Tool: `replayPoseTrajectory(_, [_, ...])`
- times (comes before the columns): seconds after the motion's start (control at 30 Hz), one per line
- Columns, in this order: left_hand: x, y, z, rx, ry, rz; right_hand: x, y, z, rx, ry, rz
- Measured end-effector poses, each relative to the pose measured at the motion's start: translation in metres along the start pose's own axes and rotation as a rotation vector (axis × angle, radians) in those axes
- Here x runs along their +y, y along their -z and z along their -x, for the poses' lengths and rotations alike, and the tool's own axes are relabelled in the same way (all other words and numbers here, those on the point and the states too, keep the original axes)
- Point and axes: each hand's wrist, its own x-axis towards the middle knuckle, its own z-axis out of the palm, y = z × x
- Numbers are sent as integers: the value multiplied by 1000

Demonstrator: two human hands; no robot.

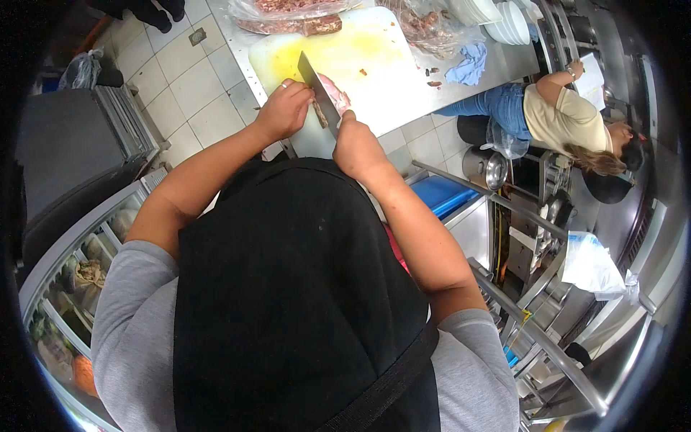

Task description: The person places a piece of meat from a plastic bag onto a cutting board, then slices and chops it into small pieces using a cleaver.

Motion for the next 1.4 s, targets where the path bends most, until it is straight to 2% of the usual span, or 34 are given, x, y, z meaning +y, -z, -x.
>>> replayPoseTrajectory(0.23, [-1, 2, 0, -43, -8, 1, 5, -14, -5, 56, 14, -9])
replayPoseTrajectory(0.57, [1, 2, -3, 23, -78, 19, 18, -37, -24, 75, 21, -51])
replayPoseTrajectory(0.67, [-5, -3, -1, -37, -14, -57, 24, -49, -28, 66, 38, -51])
replayPoseTrajectory(0.7, [-8, -7, 1, -49, 26, -56, 26, -60, -27, 140, 16, -87])
replayPoseTrajectory(0.93, [-1, -1, -7, -22, -112, -105, 13, -38, -9, 71, 1, -144])
replayPoseTrajectory(1.17, [6, 1, -6, -14, -81, -84, 16, -36, -5, 85, 40, -140])
replayPoseTrajectory(1.3, [6, 2, -4, -25, -100, -122, 16, -27, 19, 11, -18, -122])
replayPoseTrajectory(1.4, [9, 2, -5, -38, -76, -113, 23, -37, 19, 36, -24, -144])
